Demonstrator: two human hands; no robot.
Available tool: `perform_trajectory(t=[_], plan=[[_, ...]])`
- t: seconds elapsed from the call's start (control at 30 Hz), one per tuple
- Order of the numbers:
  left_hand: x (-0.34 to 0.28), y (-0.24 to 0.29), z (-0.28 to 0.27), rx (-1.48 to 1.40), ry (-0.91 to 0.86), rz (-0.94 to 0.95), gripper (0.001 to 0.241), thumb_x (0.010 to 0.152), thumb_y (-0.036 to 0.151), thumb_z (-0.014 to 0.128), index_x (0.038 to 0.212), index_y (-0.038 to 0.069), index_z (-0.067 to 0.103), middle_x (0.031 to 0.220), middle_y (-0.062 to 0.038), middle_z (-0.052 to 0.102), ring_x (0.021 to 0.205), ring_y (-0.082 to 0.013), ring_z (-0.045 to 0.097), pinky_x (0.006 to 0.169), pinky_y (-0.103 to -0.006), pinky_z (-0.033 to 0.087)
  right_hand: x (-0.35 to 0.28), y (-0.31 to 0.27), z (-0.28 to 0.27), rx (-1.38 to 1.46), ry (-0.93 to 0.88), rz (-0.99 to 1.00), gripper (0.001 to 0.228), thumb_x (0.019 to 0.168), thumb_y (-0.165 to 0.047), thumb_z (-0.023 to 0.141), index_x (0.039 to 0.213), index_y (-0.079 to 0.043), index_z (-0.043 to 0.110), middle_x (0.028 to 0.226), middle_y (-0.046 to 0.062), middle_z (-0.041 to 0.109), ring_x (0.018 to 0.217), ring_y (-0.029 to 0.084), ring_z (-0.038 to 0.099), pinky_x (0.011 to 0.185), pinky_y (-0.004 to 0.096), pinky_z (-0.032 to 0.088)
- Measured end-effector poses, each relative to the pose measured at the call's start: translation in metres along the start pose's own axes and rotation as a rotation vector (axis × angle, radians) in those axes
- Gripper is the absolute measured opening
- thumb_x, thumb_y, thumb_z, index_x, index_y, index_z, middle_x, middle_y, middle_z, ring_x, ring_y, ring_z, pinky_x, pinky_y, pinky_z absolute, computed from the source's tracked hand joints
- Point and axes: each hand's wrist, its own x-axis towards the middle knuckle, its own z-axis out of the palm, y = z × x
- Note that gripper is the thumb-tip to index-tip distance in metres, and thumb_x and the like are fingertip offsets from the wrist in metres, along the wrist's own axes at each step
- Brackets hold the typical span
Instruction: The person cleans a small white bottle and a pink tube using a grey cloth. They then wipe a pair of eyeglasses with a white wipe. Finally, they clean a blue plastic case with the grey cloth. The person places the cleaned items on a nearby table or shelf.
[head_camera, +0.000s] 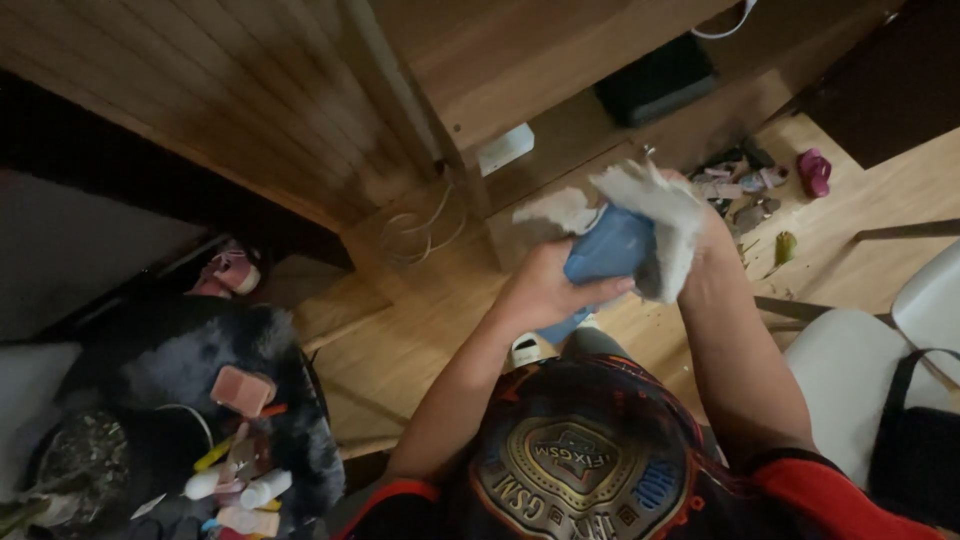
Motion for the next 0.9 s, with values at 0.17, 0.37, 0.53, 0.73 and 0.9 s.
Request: perform_trajectory(t=[0.17,0.37,0.53,0.73,0.9], plan=[[-0.009,-0.004,-0.002,0.116,0.031,0.006,0.040,0.072,0.045,0.084,0.071,0.011,0.063,0.056,-0.006,0.065,0.057,-0.0172,0.069,0.051,-0.0279,0.050,0.020,0.025,-0.027,-0.040,-0.294,-0.065,0.055,0.088,-0.024,0.063,0.130,0.010,0.051,0.121,0.031,0.061,0.102,0.041,0.064,0.085,0.051,0.054],[-0.011,0.012,0.001,0.245,0.022,0.048,0.051,0.078,0.049,0.074,0.090,0.002,0.059,0.076,-0.008,0.069,0.065,-0.0190,0.068,0.061,-0.0292,0.053,0.000,0.005,0.023,-0.697,-0.226,-0.076,0.056,0.079,-0.025,0.069,0.112,0.015,0.050,0.106,0.028,0.053,0.088,0.038,0.052,0.071,0.047,0.050],[0.018,-0.024,0.025,0.175,0.123,0.068,0.041,0.072,0.046,0.086,0.087,0.014,0.066,0.059,-0.001,0.071,0.059,-0.0130,0.074,0.052,-0.0240,0.056,-0.027,-0.024,0.045,-2.380,0.109,-0.726,0.062,0.100,-0.031,0.060,0.156,-0.009,0.044,0.143,0.002,0.062,0.128,0.008,0.060,0.114,0.030,0.042],[0.054,-0.014,0.056,0.065,0.541,0.140,0.056,0.082,0.042,0.080,0.125,0.010,0.064,0.102,-0.019,0.073,0.101,-0.0341,0.073,0.078,-0.0406,0.057,-0.078,-0.011,0.073,-1.464,0.280,-0.643,0.041,0.102,-0.032,0.061,0.140,-0.015,0.061,0.129,0.003,0.070,0.120,0.011,0.065,0.107,0.031,0.048],[0.079,0.000,0.057,-0.359,0.703,0.285,0.066,0.098,0.033,0.069,0.152,0.015,0.035,0.096,-0.016,0.073,0.081,-0.0245,0.072,0.070,-0.0346,0.056,-0.092,0.011,0.085,-0.841,0.274,-0.709,0.031,0.102,-0.015,0.064,0.131,-0.012,0.071,0.134,0.006,0.070,0.121,0.016,0.063,0.104,0.035,0.048]])
